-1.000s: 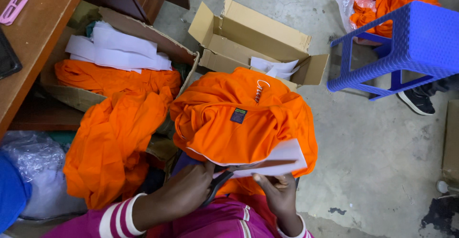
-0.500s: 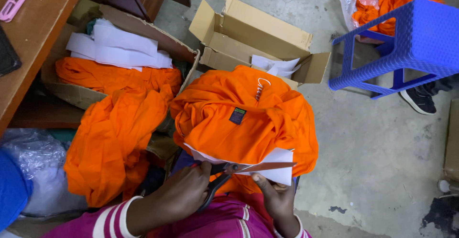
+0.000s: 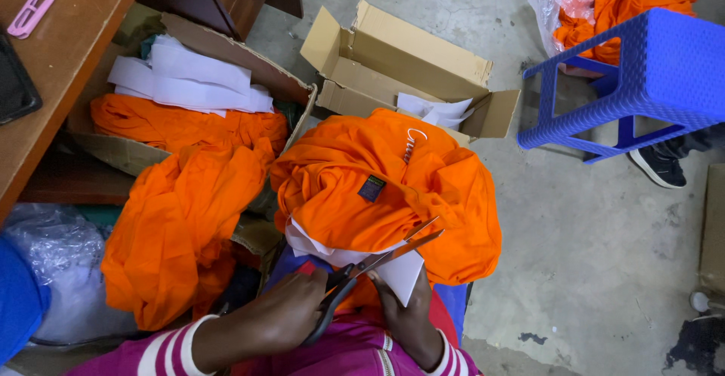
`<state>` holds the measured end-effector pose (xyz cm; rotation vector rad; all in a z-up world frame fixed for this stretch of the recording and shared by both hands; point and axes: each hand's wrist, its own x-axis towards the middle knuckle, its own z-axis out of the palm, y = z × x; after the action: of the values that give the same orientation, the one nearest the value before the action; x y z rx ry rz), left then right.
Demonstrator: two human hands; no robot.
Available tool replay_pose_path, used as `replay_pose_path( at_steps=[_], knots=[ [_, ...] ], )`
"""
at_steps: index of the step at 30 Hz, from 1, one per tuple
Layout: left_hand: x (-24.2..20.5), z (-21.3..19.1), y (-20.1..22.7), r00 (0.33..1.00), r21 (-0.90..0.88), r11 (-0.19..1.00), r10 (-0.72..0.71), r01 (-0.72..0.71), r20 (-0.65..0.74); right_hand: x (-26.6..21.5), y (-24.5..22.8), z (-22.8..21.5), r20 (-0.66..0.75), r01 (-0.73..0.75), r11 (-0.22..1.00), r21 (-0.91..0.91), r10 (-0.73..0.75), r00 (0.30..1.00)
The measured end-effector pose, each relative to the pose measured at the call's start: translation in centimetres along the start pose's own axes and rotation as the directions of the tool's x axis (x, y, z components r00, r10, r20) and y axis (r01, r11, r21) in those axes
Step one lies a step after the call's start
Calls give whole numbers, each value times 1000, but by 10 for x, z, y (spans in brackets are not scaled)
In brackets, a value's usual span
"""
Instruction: The person uses scissors to cut a white paper template into a specific shape. They repeatedly position the paper over a pile of orange t-shirts and trim the edges. The cut pieces are placed into a nearby cardboard box.
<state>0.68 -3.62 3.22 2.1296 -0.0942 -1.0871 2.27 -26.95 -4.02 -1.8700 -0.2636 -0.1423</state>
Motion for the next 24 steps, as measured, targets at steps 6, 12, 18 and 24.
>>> replay_pose_path(
  at_steps=[6, 12, 18, 24],
  knots=[
    [9, 6, -12, 995, 105, 991, 89, -82, -56, -11, 31, 0, 17, 166, 971, -172, -166, 986],
    [4, -38, 32, 943, -106, 966, 203, -237, -265, 5, 18, -7, 38, -224, 968, 114, 221, 975],
    [69, -50, 40, 583, 85, 913, 325, -400, -745, 22, 31, -21, -33, -292, 901, 320, 319, 947],
    [142, -61, 39, 665, -118, 800, 395, -588, -634, 40, 60, -34, -1, -308, 909, 282, 321, 947]
  ],
)
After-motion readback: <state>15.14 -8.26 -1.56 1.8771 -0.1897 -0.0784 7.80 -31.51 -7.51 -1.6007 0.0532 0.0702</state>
